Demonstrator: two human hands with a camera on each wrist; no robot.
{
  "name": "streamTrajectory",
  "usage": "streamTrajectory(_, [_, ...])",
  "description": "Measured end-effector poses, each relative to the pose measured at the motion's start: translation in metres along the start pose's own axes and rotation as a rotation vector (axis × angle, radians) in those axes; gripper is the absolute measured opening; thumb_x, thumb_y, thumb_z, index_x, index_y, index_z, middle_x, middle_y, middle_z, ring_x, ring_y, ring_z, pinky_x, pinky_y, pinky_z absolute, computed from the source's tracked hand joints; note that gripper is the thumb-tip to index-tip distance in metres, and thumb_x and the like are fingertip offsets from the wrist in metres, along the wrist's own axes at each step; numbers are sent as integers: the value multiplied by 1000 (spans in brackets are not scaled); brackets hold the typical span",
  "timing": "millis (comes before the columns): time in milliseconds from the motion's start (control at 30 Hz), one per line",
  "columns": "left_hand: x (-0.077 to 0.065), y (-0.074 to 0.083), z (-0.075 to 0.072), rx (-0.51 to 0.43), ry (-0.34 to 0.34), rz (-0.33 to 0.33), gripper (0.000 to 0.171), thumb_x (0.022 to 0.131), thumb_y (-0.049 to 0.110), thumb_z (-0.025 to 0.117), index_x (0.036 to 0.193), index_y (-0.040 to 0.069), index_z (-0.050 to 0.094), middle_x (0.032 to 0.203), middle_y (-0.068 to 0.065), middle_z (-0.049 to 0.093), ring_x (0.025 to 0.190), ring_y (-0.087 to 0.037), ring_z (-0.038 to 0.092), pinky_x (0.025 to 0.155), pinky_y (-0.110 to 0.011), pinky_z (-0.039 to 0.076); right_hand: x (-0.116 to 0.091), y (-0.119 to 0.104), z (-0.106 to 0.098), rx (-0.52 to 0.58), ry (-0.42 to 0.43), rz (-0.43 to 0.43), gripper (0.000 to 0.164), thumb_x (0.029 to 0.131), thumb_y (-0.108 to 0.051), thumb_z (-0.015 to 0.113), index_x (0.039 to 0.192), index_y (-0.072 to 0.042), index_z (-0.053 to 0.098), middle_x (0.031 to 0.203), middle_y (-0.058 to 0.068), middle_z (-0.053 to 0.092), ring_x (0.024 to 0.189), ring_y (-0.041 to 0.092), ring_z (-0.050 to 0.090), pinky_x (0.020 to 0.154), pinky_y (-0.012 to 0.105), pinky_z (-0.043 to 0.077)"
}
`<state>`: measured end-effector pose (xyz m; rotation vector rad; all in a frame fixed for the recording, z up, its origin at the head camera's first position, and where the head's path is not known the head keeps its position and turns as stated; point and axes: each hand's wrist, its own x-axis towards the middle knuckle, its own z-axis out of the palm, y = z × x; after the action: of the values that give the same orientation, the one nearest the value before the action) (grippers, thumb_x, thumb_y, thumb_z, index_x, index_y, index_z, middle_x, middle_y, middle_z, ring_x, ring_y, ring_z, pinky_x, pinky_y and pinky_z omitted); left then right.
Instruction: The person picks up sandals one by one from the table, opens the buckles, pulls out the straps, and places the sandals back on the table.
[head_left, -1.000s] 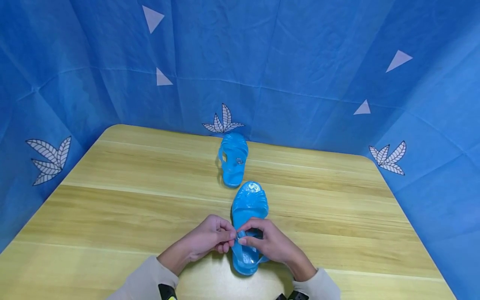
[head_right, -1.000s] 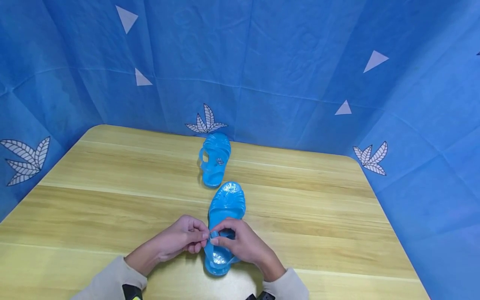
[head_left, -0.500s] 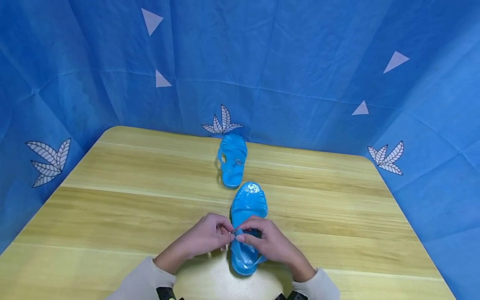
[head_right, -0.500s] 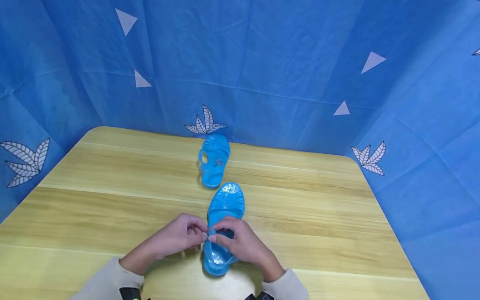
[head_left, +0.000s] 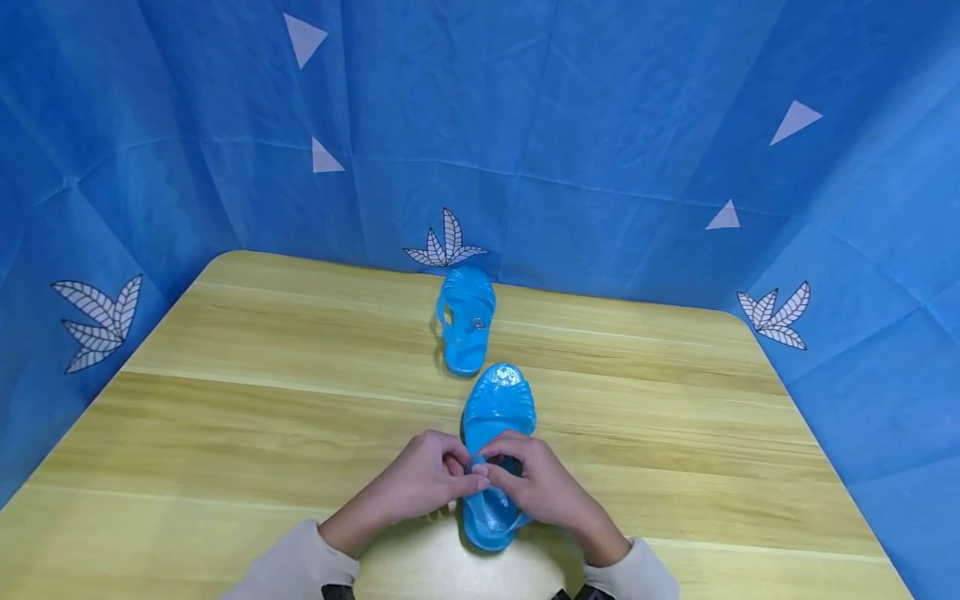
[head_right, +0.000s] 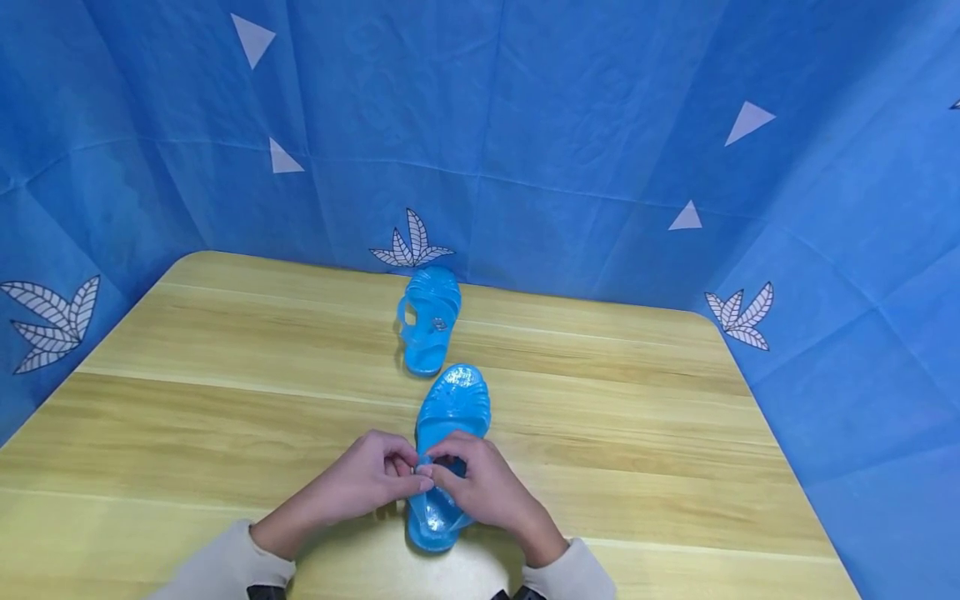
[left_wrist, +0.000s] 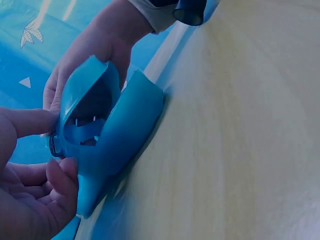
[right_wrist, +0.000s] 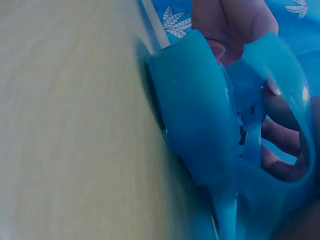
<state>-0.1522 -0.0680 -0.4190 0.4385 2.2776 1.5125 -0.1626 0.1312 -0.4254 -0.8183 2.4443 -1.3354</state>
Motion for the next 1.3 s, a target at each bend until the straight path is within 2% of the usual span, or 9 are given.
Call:
streamTrajectory(233, [2,0,5,40,15,-28,16,79,23,76,80,11,65,61,4,50,51,-8,45,43,-18,34,-1,-3,2,-56,28,-74,14,90,-24,63,101,-15,69,99,-6,64,95,9,58,84,29,50])
streamTrajectory(467, [2,-3,8,64,29,-1,14,79,19,76,81,13,63,64,3,51,52,-8,48,43,-18,38,-3,-7,2,-180,60,-198,19,91,-22,62,107,-15,69,105,-7,63,99,10,56,82,31,48])
streamTrajectory(900, [3,-4,8,88,40,19,21,79,19,75,73,13,56,64,5,49,56,-7,46,46,-18,36,-2,-9,7,-160,114,-153,9,92,-22,62,98,-17,67,96,-11,64,94,7,57,83,36,47])
streamTrajectory(1300, [2,-1,8,99,47,41,21,79,18,76,72,12,58,65,4,49,57,-8,46,46,-19,35,-1,-10,11,-151,158,-73,5,93,-19,60,94,-17,65,90,-13,64,86,5,56,78,32,46])
